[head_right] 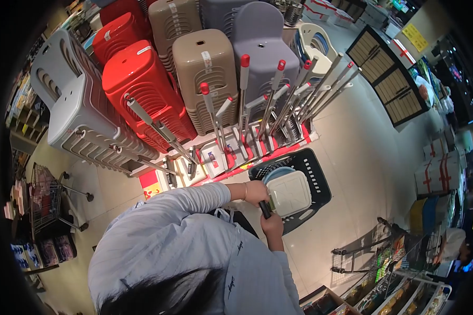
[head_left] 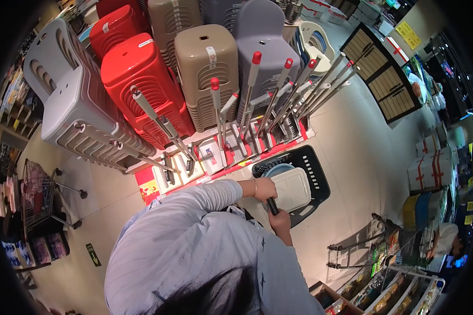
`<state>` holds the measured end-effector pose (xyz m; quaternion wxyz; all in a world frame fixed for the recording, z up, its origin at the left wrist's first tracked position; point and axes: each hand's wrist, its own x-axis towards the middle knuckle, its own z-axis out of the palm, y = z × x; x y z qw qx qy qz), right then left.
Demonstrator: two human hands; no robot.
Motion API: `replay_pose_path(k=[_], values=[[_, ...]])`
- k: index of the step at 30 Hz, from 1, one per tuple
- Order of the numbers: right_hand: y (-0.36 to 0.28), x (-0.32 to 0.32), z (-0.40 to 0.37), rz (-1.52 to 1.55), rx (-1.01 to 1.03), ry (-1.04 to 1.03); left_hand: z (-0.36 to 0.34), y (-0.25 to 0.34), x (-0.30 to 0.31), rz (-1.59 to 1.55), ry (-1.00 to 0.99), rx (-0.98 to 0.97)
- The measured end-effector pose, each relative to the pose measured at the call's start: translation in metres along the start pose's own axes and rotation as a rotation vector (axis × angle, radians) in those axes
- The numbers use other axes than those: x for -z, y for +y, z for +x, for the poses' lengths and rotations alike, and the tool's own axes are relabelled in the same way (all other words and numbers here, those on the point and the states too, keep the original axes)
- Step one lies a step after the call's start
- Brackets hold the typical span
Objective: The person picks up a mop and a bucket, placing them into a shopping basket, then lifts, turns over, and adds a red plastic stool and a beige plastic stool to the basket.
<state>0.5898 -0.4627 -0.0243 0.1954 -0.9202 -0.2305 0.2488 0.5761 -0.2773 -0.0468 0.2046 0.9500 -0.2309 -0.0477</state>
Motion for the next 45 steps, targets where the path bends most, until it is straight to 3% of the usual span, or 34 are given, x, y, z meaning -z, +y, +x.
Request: replay_pose_path(k=[2, 11, 14, 16, 20, 24, 27, 28, 30, 32, 34, 36, 37, 38, 39, 40, 41, 42, 45], values=[[-0.005, -0.007, -0.004, 0.023, 0.013, -0.023, -0.010, -0.001, 0.000, -0.009, -0.060, 0.047], [-0.020, -0.017, -0.015, 0.009, -0.079, -0.023, -0.065, -0.026, 0.007, -0.334, 0.238, -0.033], [-0.048, 0.003, -0.022, 0.067, -0.146, -0.079, -0.096, -0.030, 0.021, -0.489, 0.286, 0.093], [-0.060, 0.006, -0.024, 0.126, -0.209, -0.134, -0.127, -0.039, 0.038, -0.681, 0.103, 0.357], [-0.046, -0.015, -0.026, 0.037, -0.144, -0.103, -0.212, -0.044, 0.071, -0.720, 0.104, 0.456], [-0.028, -0.015, -0.022, 0.140, -0.060, -0.135, -0.300, -0.034, 0.107, -1.067, 0.394, 0.487], [-0.023, -0.003, -0.019, 0.145, -0.058, -0.194, -0.360, -0.020, 0.146, -1.388, 0.733, 0.589], [0.013, -0.013, -0.007, 0.112, -0.105, -0.257, -0.381, -0.016, 0.161, -1.422, 0.823, 0.627], [-0.054, 0.029, -0.005, -0.608, -0.120, -0.426, -0.410, -0.005, 0.190, -1.255, 1.116, 0.688], [-0.080, 0.039, 0.023, -0.872, -0.086, -0.528, -0.425, 0.000, 0.213, -1.060, 1.441, 0.731], [-0.186, 0.060, 0.031, -0.562, 0.022, -0.279, -0.425, -0.001, 0.238, -0.799, 1.697, 0.803], [-0.285, 0.064, 0.050, -0.222, 0.466, -0.164, -0.429, -0.032, 0.238, -0.551, 1.860, 0.873], [-0.342, 0.061, 0.053, 0.006, 0.504, -0.150, -0.432, -0.056, 0.234, -0.480, 1.953, 0.896], [-0.376, 0.052, 0.072, 0.134, 0.741, -0.116, -0.434, -0.079, 0.230, -0.404, 2.045, 0.915], [-0.408, 0.036, 0.096, 0.288, 0.834, -0.116, -0.430, -0.097, 0.231, -0.353, 2.040, 1.047], [-0.440, 0.013, 0.125, 0.544, 0.831, -0.208, -0.427, -0.117, 0.232, -0.299, 2.032, 1.179], [-0.469, -0.010, 0.158, 0.547, 0.801, -0.215, -0.430, -0.140, 0.224, -0.003, 1.840, 1.387], [-0.493, -0.039, 0.191, 0.592, 0.799, -0.242, -0.432, -0.151, 0.228, -0.111, 1.763, 1.559], [-0.554, -0.096, 0.251, 0.567, 0.643, -0.342, -0.452, -0.190, 0.223, 0.075, 1.847, 1.773]])
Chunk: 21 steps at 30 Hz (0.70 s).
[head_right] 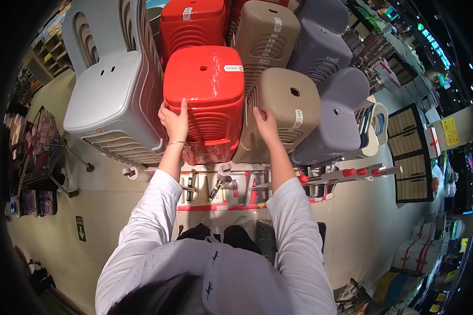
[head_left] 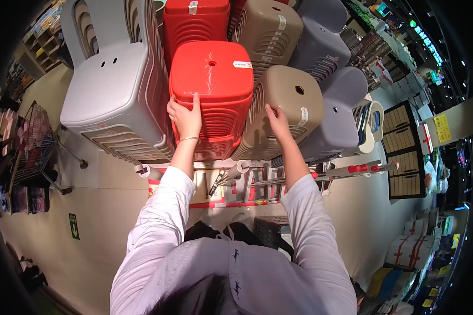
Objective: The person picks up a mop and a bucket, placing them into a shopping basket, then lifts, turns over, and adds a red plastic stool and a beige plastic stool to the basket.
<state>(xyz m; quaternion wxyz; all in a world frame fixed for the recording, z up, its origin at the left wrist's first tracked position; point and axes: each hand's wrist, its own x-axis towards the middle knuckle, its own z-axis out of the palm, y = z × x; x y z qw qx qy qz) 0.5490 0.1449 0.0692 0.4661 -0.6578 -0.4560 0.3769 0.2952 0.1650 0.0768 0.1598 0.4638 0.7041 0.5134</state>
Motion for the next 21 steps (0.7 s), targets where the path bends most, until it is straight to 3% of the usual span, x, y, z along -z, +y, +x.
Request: replay_pose_path(k=[4, 6, 9, 11, 15, 18, 21], values=[[-0.011, -0.036, 0.049, -0.006, 0.036, -0.050, 0.027, -0.016, -0.025, -0.027, 0.035, 0.147], [-0.016, -0.045, 0.063, 0.034, 0.010, -0.100, 0.041, -0.024, -0.023, -0.139, -0.061, 0.316], [-0.025, -0.055, 0.062, 0.079, -0.098, -0.214, 0.053, -0.042, -0.033, -0.343, -0.107, 0.292], [-0.027, -0.065, 0.057, 0.276, -0.051, -0.288, 0.051, -0.039, -0.033, -0.326, -0.081, 0.307], [-0.036, -0.068, 0.052, 0.325, -0.032, -0.261, 0.050, -0.030, -0.029, -0.281, -0.089, 0.318], [-0.063, -0.056, 0.064, 0.307, 0.083, -0.282, 0.067, 0.004, -0.013, -0.246, -0.113, 0.215], [-0.129, -0.029, 0.050, 0.310, 0.118, -0.212, 0.059, 0.087, 0.028, -0.258, -0.136, 0.247]])
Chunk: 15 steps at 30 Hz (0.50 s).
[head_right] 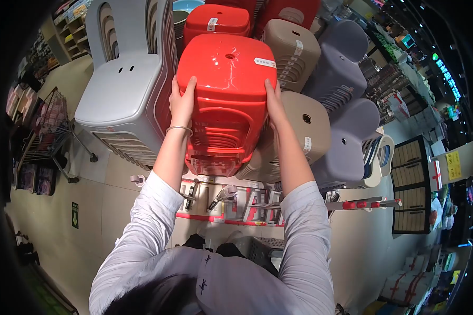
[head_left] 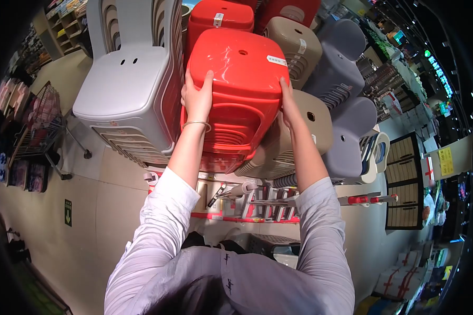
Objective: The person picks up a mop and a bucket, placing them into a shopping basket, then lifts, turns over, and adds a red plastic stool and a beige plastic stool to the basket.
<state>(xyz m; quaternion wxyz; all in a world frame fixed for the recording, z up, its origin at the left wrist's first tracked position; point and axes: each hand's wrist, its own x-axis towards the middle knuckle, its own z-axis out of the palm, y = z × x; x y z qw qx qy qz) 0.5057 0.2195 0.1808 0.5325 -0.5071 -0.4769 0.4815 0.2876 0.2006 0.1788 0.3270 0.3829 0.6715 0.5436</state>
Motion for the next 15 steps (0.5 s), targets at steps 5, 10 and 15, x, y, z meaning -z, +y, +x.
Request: replay_pose_path(k=[5, 10, 15], values=[[-0.092, 0.021, -0.027, -0.047, -0.027, 0.067, -0.027, 0.058, 0.023, -0.258, -0.113, -0.327], [-0.153, 0.025, -0.075, 0.026, 0.159, 0.043, -0.073, 0.108, 0.057, -0.387, -0.153, -0.443], [-0.190, 0.032, -0.118, 0.104, 0.295, 0.025, -0.104, 0.137, 0.091, -0.517, -0.201, -0.573]])
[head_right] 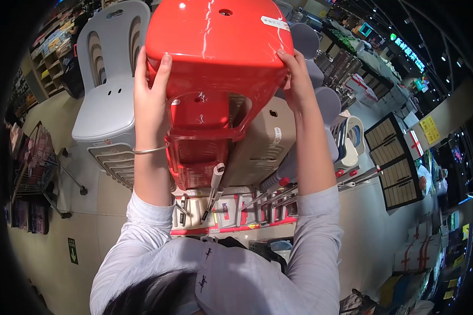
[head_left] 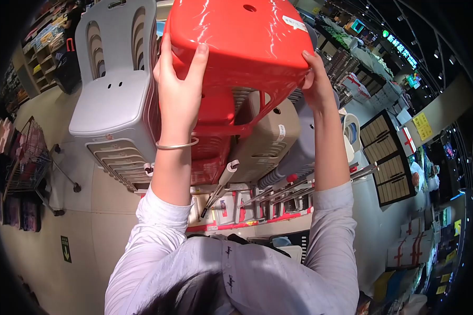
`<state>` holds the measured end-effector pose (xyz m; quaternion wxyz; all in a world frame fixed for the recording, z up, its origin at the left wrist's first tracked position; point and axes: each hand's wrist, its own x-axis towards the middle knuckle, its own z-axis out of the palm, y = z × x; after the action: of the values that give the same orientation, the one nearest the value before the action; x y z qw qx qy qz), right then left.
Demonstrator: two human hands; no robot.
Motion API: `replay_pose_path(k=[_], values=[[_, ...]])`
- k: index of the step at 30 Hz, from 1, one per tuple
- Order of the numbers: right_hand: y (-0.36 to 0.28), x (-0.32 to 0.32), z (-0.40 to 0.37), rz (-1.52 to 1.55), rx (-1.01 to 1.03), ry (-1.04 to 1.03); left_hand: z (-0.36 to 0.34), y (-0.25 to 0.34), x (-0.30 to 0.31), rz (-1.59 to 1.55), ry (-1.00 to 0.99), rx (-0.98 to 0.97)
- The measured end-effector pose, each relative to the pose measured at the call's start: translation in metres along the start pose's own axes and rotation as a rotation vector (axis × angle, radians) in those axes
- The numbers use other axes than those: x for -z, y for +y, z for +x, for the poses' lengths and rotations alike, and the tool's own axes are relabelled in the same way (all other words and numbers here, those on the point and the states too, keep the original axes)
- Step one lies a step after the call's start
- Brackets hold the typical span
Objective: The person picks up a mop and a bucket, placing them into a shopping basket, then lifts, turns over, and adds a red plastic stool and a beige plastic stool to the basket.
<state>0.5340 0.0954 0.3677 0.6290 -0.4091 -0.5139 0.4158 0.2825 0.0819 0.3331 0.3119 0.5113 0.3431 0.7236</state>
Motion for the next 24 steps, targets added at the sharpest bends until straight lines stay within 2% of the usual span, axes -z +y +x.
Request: replay_pose_path(k=[2, 3, 5, 6, 9, 10, 11, 13, 14, 15, 17, 18, 20, 23, 24], values=[[-0.021, -0.001, -0.017, 0.002, 0.068, 0.018, 0.000, 0.013, 0.000, 0.015, 0.018, -0.181], [-0.031, -0.003, -0.026, -0.003, 0.084, 0.034, -0.001, 0.021, -0.002, -0.001, 0.004, -0.189], [-0.046, -0.005, -0.044, -0.019, 0.241, 0.019, -0.005, 0.036, -0.008, -0.414, 0.047, -0.252], [-0.053, -0.006, -0.052, 0.005, 0.299, -0.001, -0.003, 0.033, -0.010, -0.431, 0.085, -0.280], [-0.070, -0.004, -0.085, -0.125, 0.472, -0.046, -0.002, 0.031, -0.014, -0.677, 0.118, -0.107], [-0.072, 0.000, -0.095, -0.275, 0.534, -0.037, 0.004, 0.020, -0.011, -0.728, 0.084, -0.085], [-0.076, 0.010, -0.104, -0.284, 0.548, -0.020, 0.005, 0.025, -0.009, -0.843, 0.037, -0.032], [-0.086, 0.026, -0.124, 0.226, 0.320, -0.121, 0.008, 0.033, -0.007, -0.873, -0.107, 0.085], [-0.096, 0.023, -0.136, 0.246, 0.190, 0.045, 0.011, 0.031, -0.009, -0.873, -0.219, 0.144], [-0.097, 0.026, -0.140, 0.223, 0.158, 0.099, 0.014, 0.024, -0.013, -0.868, -0.329, 0.205], [-0.085, 0.025, -0.151, 0.173, 0.275, 0.387, 0.009, 0.014, -0.025, -0.804, -0.417, 0.177], [-0.082, 0.032, -0.158, 0.289, 0.253, 0.413, 0.004, 0.009, -0.030, -0.750, -0.488, 0.123], [-0.065, 0.053, -0.170, 0.322, 0.281, 0.455, -0.015, 0.021, -0.037, -0.686, -0.580, 0.039], [-0.030, 0.077, -0.199, 0.406, 0.230, 0.607, -0.033, -0.008, -0.047, -0.551, -0.579, 0.090], [-0.018, 0.089, -0.208, 0.455, 0.254, 0.595, -0.042, -0.016, -0.049, -0.566, -0.590, 0.090]])
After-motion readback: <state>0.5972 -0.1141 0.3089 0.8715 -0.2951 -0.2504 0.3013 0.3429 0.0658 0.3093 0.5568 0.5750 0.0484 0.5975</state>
